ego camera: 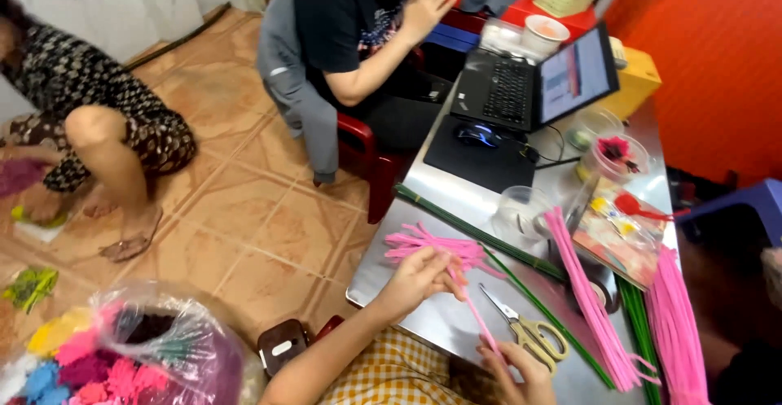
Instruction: Cutting and bundling pink decorative strips for floral arrangements.
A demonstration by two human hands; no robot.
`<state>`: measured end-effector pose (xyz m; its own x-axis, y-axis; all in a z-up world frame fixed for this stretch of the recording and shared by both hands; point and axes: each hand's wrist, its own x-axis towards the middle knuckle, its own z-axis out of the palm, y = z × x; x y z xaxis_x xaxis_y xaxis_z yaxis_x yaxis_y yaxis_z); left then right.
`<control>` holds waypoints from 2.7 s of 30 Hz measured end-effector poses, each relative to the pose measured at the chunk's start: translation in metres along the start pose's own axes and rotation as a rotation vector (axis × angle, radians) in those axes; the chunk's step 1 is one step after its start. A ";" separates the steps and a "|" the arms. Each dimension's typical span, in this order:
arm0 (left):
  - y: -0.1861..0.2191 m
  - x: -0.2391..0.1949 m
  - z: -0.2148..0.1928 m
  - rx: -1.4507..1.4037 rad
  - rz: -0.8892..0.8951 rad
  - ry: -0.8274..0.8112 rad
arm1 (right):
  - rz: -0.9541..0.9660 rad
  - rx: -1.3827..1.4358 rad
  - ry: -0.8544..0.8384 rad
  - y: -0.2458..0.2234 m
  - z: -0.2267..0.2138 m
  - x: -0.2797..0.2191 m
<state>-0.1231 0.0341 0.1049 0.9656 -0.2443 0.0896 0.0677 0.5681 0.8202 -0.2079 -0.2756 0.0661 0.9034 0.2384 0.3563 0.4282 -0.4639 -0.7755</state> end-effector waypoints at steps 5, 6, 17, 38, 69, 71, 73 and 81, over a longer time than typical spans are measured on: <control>0.004 0.008 -0.008 -0.049 0.098 0.055 | 0.169 -0.068 0.029 0.027 -0.034 -0.008; 0.002 0.011 -0.010 -0.089 0.107 0.107 | 0.271 -0.049 0.070 0.034 -0.040 -0.012; 0.019 0.016 -0.036 -0.119 0.222 0.245 | 0.261 -0.186 0.268 0.082 -0.124 -0.024; -0.063 -0.012 0.025 0.240 -0.012 -0.169 | 0.249 0.489 0.335 -0.001 0.035 0.025; -0.045 -0.014 0.052 0.042 -0.164 0.053 | 0.493 1.034 0.397 0.019 0.085 0.027; -0.059 -0.011 0.043 0.110 -0.072 0.026 | 0.481 1.047 0.368 0.026 0.087 0.026; -0.062 -0.012 0.038 0.191 -0.002 -0.009 | 0.480 1.074 0.361 0.031 0.089 0.021; -0.036 -0.018 0.046 0.348 0.082 -0.090 | 0.353 0.878 0.312 0.021 0.080 0.027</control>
<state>-0.1546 -0.0181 0.0998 0.9370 -0.2862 0.2001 -0.1139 0.2913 0.9498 -0.1765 -0.2105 0.0179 0.9949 -0.0848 0.0539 0.0811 0.3608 -0.9291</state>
